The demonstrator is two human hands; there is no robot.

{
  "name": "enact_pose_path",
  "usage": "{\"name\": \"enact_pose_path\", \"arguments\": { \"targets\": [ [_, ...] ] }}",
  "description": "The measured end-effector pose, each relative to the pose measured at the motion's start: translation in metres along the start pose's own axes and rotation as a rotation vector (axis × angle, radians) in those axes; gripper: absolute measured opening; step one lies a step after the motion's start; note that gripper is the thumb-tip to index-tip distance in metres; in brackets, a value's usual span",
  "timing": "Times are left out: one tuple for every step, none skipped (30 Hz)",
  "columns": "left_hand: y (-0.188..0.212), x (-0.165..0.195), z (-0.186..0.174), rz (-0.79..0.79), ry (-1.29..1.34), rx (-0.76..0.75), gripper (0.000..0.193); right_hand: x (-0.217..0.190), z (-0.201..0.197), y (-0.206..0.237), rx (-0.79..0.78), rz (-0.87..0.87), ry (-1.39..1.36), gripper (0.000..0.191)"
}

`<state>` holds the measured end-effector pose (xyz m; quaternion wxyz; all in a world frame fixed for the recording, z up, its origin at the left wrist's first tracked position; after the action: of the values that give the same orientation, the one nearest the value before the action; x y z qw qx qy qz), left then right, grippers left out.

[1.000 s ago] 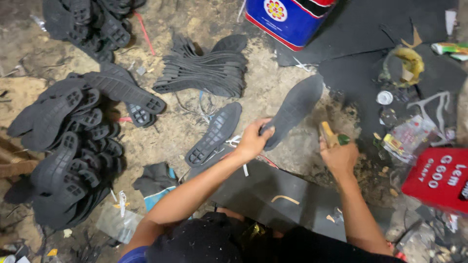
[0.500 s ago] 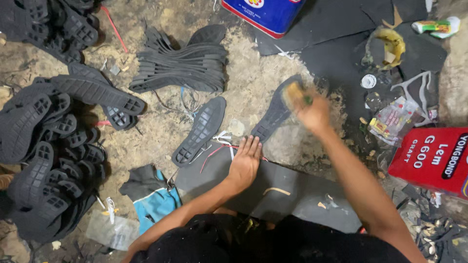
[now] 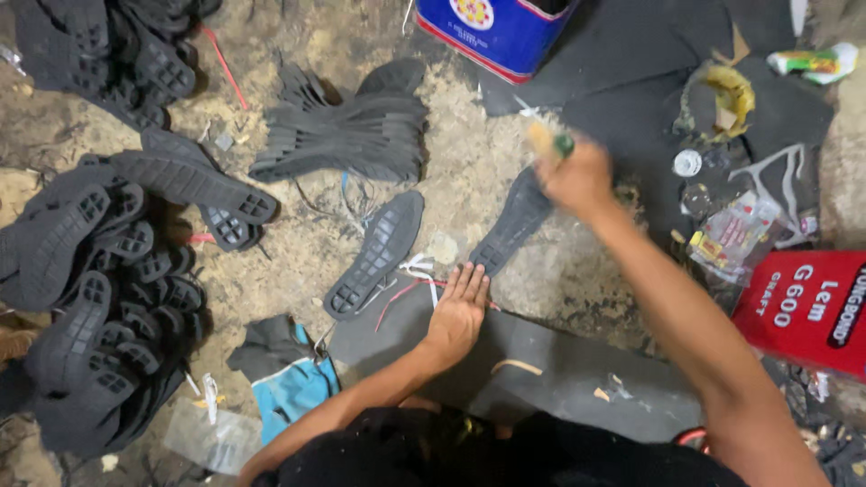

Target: The person repeatedly brushes the surface of black shoe sole parts with a paintbrush. They pick up each sole, brush it, and place it back down, continuing the same action across multiple items.

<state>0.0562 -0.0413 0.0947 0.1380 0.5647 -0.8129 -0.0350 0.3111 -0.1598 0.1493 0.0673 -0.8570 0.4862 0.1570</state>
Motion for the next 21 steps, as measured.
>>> {"name": "enact_pose_path", "arguments": {
  "targets": [
    [-0.001,0.0,0.0,-0.003,-0.015,-0.001,0.062,-0.008,0.018,0.002,-0.248,-0.061,-0.046,0.027],
    [-0.002,0.001,0.002,-0.009,-0.021,-0.011,0.062,-0.015,0.035,0.008,-0.509,-0.12,-0.096,0.034],
    [-0.002,0.001,0.003,-0.017,-0.019,-0.036,0.063,-0.027,0.034,0.012,-0.491,-0.271,-0.198,0.038],
    [-0.002,0.001,0.004,-0.025,-0.021,-0.062,0.063,-0.035,0.028,0.014,-0.466,-0.421,-0.306,0.043],
    [-0.002,0.002,0.005,-0.025,-0.028,-0.087,0.063,-0.043,0.02,0.019,-0.431,-0.564,-0.414,0.048],
    [-0.001,0.002,0.005,-0.018,-0.023,-0.088,0.063,-0.033,0.011,0.014,-0.334,-0.427,-0.316,0.042],
    [-0.001,0.003,0.004,-0.016,-0.018,-0.085,0.063,-0.023,0.0,0.008,-0.237,-0.297,-0.214,0.037],
    [0.0,0.002,0.002,-0.018,-0.019,-0.081,0.063,-0.01,-0.011,0.005,-0.134,-0.079,-0.025,0.034],
    [0.0,0.002,0.001,-0.017,-0.027,-0.077,0.063,0.001,-0.026,0.005,-0.022,0.141,0.161,0.042],
    [0.001,0.002,0.0,-0.011,-0.036,-0.075,0.063,0.004,-0.026,0.011,-0.023,0.238,-0.042,0.038],
    [0.0,0.002,-0.002,-0.003,-0.044,-0.069,0.063,0.008,-0.027,0.017,-0.022,0.332,-0.244,0.034],
    [0.0,0.002,-0.003,-0.008,-0.044,-0.064,0.063,0.008,-0.02,0.026,-0.02,0.419,-0.445,0.031],
    [0.0,0.002,-0.004,-0.015,-0.04,-0.059,0.062,-0.005,-0.002,0.03,-0.154,0.314,-1.081,0.024],
    [0.0,0.001,-0.004,-0.023,-0.028,-0.062,0.061,-0.024,0.012,0.036,-0.303,0.188,-1.711,0.021],
    [-0.001,0.002,-0.002,-0.027,0.005,-0.093,0.06,-0.024,0.018,0.043,-0.29,0.228,-1.753,0.02],
    [-0.001,0.001,0.0,-0.032,0.033,-0.124,0.059,-0.022,0.024,0.048,-0.275,0.263,-1.796,0.019],
    [-0.001,0.001,0.002,-0.033,0.055,-0.149,0.059,-0.018,0.028,0.052,-0.251,0.293,-1.839,0.017],
    [0.0,0.002,0.001,-0.024,0.032,-0.132,0.06,-0.012,0.028,0.054,-0.222,0.319,-1.881,0.016],
    [0.0,0.003,0.0,-0.018,0.009,-0.116,0.062,-0.005,0.028,0.055,-0.196,0.344,-1.924,0.014],
    [0.001,0.003,-0.001,-0.014,-0.012,-0.103,0.064,0.004,0.024,0.053,-0.172,0.374,-1.967,0.013],
    [0.001,0.003,-0.001,-0.012,-0.004,-0.101,0.065,0.01,0.021,0.053,-0.148,0.412,-2.01,0.011]
  ]
}}
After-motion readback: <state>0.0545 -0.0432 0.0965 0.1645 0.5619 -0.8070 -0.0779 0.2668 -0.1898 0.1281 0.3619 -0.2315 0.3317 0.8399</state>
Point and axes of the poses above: each hand's wrist, its own y-axis away from the middle knuckle, its own z-axis out of the palm, x = y × z, the point moved 6 cm from there along -y, towards the middle knuckle, and after that the axes turned 10 degrees about -x, right-handed, at the moved point
